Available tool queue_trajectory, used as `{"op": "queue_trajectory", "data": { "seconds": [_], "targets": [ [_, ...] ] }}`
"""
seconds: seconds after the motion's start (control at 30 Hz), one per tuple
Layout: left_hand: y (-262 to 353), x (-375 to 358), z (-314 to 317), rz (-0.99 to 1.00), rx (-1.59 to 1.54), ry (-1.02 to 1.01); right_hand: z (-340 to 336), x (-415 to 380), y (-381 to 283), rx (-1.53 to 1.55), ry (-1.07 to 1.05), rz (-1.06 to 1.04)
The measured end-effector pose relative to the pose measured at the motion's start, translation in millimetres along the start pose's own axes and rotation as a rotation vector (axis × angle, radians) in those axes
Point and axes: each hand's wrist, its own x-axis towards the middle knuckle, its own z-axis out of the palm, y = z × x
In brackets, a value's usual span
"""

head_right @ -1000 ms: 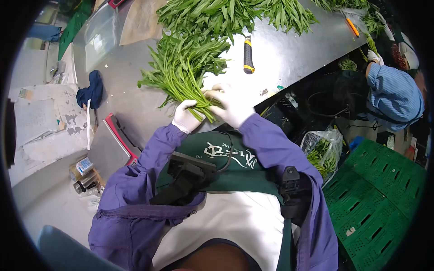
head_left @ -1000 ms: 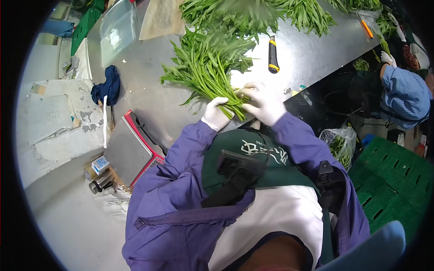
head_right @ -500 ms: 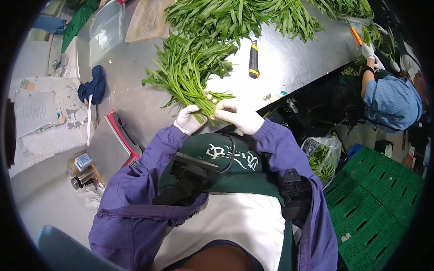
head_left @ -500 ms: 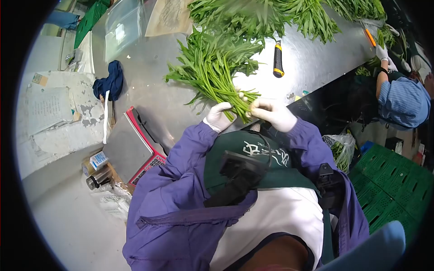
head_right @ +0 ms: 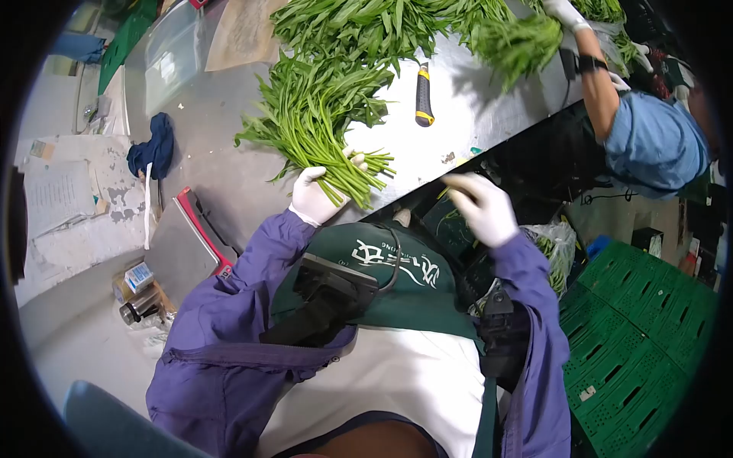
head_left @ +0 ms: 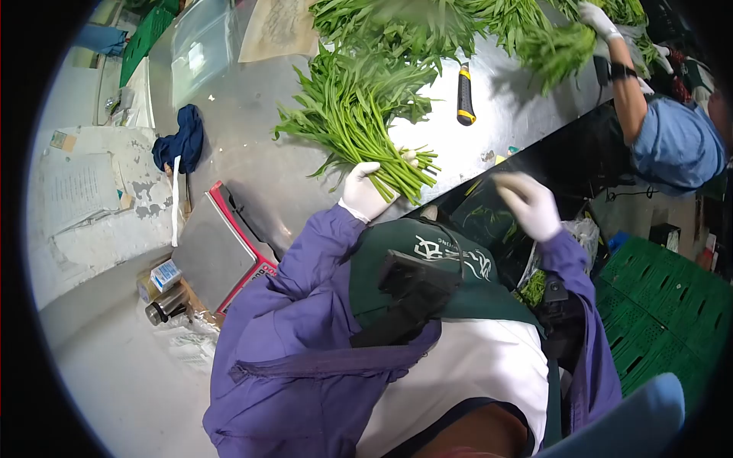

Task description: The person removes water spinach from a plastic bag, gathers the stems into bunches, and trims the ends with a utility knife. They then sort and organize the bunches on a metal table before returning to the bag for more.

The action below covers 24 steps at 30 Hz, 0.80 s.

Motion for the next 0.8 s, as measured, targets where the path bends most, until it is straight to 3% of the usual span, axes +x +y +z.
{"op": "queue_trajectory", "data": {
  "seconds": [0.07, 0.1, 0.17, 0.2, 0.27, 0.3, 0.37, 0.4, 0.5, 0.57, 0.63, 0.7, 0.73, 0.8],
  "targets": [
    [-1.6, -1.0, 7.3, -0.006, 0.002, 0.021, 48.7, 35.3, -27.7, -0.027, 0.098, -0.271],
    [-1.3, -1.6, 12.2, -0.005, 0.001, 0.038, 71.7, 48.8, -49.4, 0.139, 0.070, -0.260],
    [-0.3, -5.3, 12.0, 0.033, 0.057, -0.002, 110.4, 79.5, -64.2, -0.023, 0.134, -0.465],
    [2.0, -5.9, 1.4, 0.021, -0.011, 0.020, 119.7, 89.4, -61.4, -0.022, 0.140, -0.467],
    [5.4, -7.3, 2.1, -0.014, -0.063, 0.066, 132.5, 107.0, -54.6, -0.060, -0.065, -0.329],
    [3.8, -8.4, 8.5, 0.011, -0.043, 0.085, 132.8, 113.1, -48.9, -0.063, -0.067, -0.333],
    [3.6, -11.6, 15.5, 0.003, -0.057, 0.019, 121.3, 117.0, -51.7, 0.229, 0.042, -0.158],
    [3.4, -12.8, 18.8, 0.012, -0.064, 0.017, 106.4, 111.4, -62.2, 0.542, 0.008, 0.115],
    [4.7, -12.8, 17.9, -0.006, 0.010, -0.067, 121.2, 103.3, -35.6, 0.573, -0.019, 0.069],
    [5.0, -8.8, -3.3, 0.041, 0.122, 0.069, 122.2, 89.8, -41.5, 0.319, -0.012, -0.018],
    [5.3, -4.3, -10.0, 0.041, 0.114, 0.064, 118.7, 82.0, -58.4, 0.139, 0.106, -0.277],
    [2.5, -1.5, -1.7, 0.149, 0.312, 0.126, 125.6, 82.4, -56.5, -0.068, 0.231, -0.413],
    [2.9, -1.3, -3.3, 0.145, 0.344, 0.198, 126.9, 83.5, -51.6, -0.068, 0.233, -0.409],
    [4.2, -2.5, -4.7, 0.129, 0.378, 0.200, 124.2, 89.9, -39.1, 0.321, 0.032, 0.018]
  ]
}}
